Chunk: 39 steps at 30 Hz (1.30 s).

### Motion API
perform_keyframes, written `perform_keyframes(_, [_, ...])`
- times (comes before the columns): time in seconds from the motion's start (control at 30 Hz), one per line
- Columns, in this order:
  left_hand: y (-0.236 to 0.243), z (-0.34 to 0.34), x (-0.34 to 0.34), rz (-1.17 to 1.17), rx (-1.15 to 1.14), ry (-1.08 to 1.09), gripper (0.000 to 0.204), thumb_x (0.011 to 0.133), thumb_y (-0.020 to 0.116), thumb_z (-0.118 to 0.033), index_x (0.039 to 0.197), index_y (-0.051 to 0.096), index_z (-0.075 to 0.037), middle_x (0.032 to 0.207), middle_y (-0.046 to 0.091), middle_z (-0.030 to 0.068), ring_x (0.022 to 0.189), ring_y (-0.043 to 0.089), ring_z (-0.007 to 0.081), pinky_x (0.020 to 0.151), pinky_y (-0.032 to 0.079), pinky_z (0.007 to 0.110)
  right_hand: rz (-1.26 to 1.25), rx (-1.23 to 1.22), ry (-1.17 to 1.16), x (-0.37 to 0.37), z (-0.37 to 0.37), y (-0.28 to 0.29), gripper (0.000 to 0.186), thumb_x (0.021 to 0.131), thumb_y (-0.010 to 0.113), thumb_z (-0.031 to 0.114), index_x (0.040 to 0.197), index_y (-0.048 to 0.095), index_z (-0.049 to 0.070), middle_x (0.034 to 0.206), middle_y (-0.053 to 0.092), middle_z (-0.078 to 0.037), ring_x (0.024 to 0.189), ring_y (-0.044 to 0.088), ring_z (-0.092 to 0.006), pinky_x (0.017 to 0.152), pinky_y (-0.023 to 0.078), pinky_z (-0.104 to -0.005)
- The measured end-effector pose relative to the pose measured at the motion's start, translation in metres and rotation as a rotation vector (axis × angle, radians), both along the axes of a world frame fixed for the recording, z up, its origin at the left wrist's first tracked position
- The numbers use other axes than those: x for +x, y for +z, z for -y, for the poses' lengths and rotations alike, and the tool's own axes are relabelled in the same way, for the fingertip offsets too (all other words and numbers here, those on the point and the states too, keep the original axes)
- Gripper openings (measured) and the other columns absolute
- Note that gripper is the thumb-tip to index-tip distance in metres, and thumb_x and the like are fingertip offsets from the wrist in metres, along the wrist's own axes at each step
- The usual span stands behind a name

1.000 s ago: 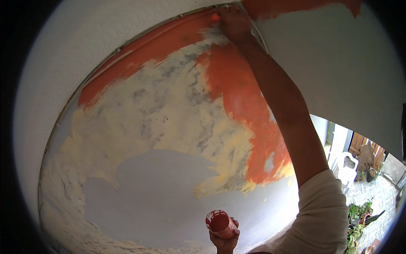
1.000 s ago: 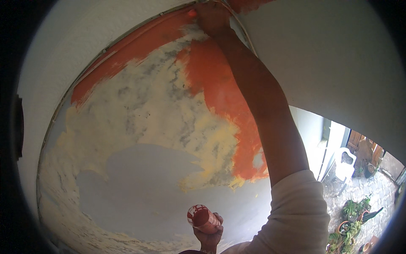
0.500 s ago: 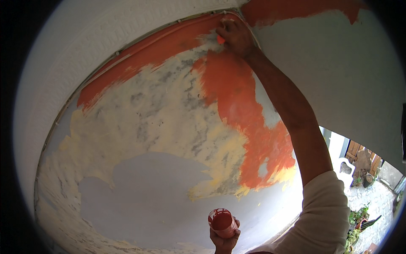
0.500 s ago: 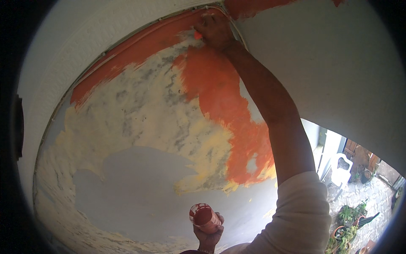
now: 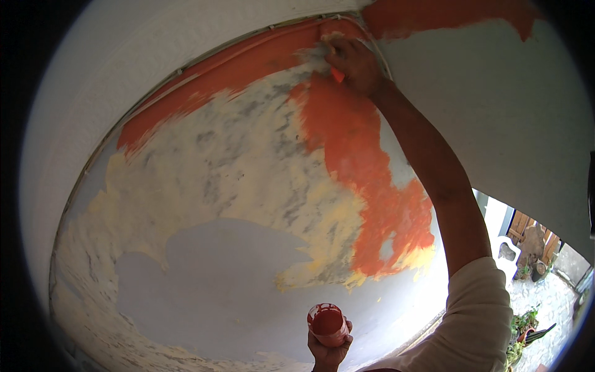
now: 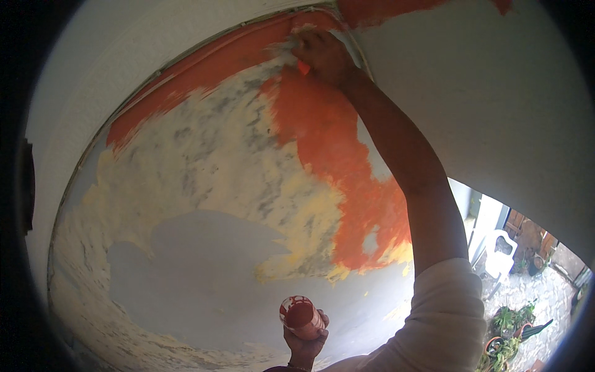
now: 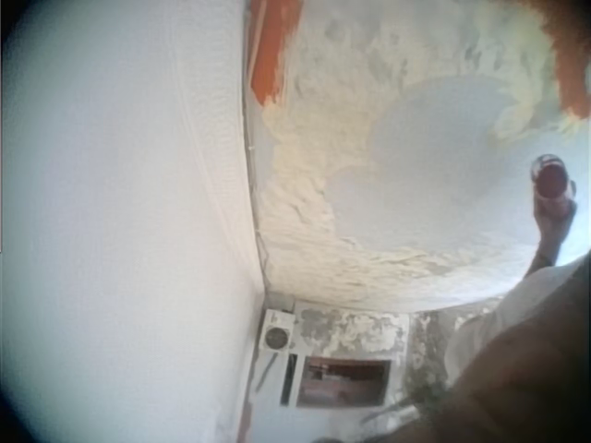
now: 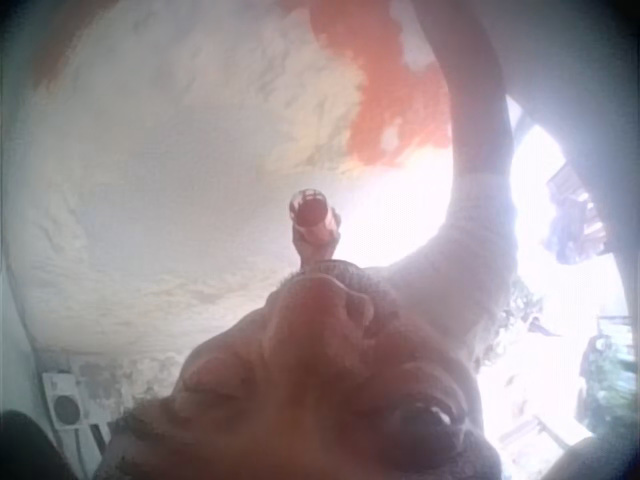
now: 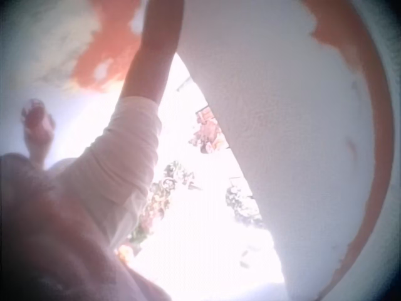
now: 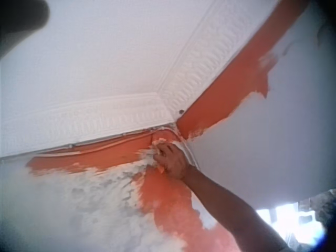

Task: The person paints a ceiling with red paint using a brush and a small container. They repeatedly dip the brush into the container and apply paint to the ceiling surface in broad strokes.

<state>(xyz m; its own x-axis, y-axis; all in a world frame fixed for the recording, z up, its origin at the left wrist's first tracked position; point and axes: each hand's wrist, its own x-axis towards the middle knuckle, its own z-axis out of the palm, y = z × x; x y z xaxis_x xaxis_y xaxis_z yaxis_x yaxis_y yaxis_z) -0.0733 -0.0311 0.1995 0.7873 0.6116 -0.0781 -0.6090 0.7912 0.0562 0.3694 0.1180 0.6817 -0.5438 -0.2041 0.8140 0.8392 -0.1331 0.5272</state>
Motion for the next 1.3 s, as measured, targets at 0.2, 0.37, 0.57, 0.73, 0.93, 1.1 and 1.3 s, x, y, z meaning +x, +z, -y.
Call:
perform_keyframes(0.2, [-0.004,-0.004,-0.010,0.028,0.003,0.001,0.062,0.089,0.070,-0.055,0.138,0.062,-0.018,0.130,0.060,0.0138,0.127,0.052,0.0299,0.083,0.058,0.044,-0.052,-0.037,-0.024,0.001,0.002,-0.013,0.042,0.072,0.079,0.002,0.111,0.067,0.014,0.137,0.062,-0.013,0.119,0.063,-0.0349,0.092,0.058,-0.0436])
perform_keyframes(0.37, [-0.009,-0.007,-0.013,0.063,0.003,-0.004,0.061,0.089,0.071,-0.054,0.138,0.062,-0.018,0.131,0.059,0.0144,0.127,0.051,0.0300,0.084,0.058,0.044,-0.218,0.059,0.055,0.002,0.016,-0.022,0.043,0.072,0.085,0.011,0.112,0.068,0.015,0.133,0.064,-0.012,0.121,0.064,-0.0367,0.096,0.058,-0.0453])
perform_keyframes(0.57, [-0.016,-0.014,-0.012,0.062,0.026,-0.054,0.064,0.087,0.074,-0.052,0.140,0.060,-0.018,0.133,0.059,0.0143,0.129,0.050,0.0300,0.084,0.058,0.044,-0.223,0.061,-0.008,-0.026,0.008,-0.005,0.046,0.071,0.085,0.006,0.114,0.072,0.017,0.136,0.067,-0.011,0.117,0.067,-0.0318,0.091,0.060,-0.0402])
perform_keyframes(0.73, [-0.019,-0.013,-0.005,0.175,-0.025,-0.068,0.075,0.092,0.069,-0.060,0.149,0.050,-0.015,0.135,0.060,0.0156,0.125,0.053,0.0383,0.085,0.058,0.049,-0.060,-0.042,-0.071,-0.056,0.008,-0.005,0.039,0.074,0.078,0.001,0.110,0.073,0.016,0.140,0.065,-0.010,0.120,0.066,-0.0313,0.092,0.060,-0.0418])
perform_keyframes(0.93, [-0.019,-0.014,-0.008,0.106,-0.004,-0.075,0.068,0.086,0.075,-0.055,0.141,0.059,-0.018,0.134,0.059,0.0134,0.130,0.050,0.0296,0.086,0.058,0.045,-0.007,-0.119,0.177,-0.008,0.037,-0.017,0.038,0.075,0.080,0.010,0.112,0.072,0.017,0.136,0.067,-0.010,0.120,0.067,-0.0337,0.099,0.057,-0.0448])
perform_keyframes(1.1, [-0.020,-0.015,-0.012,0.043,0.017,-0.063,0.067,0.089,0.070,-0.058,0.141,0.059,-0.017,0.133,0.059,0.0142,0.127,0.051,0.0310,0.084,0.058,0.044,-0.232,0.011,0.166,0.011,0.029,-0.038,0.041,0.074,0.081,0.006,0.114,0.072,0.015,0.135,0.069,-0.011,0.117,0.067,-0.0346,0.097,0.057,-0.0456])
perform_keyframes(1.3, [-0.020,-0.009,-0.015,0.070,0.046,-0.015,0.068,0.090,0.069,-0.058,0.142,0.058,-0.015,0.132,0.059,0.0157,0.126,0.052,0.0318,0.084,0.058,0.044,-0.282,0.066,0.203,-0.007,0.044,-0.028,0.028,0.082,0.079,0.013,0.110,0.074,0.015,0.119,0.073,-0.013,0.104,0.071,-0.0329,0.087,0.059,-0.0444])
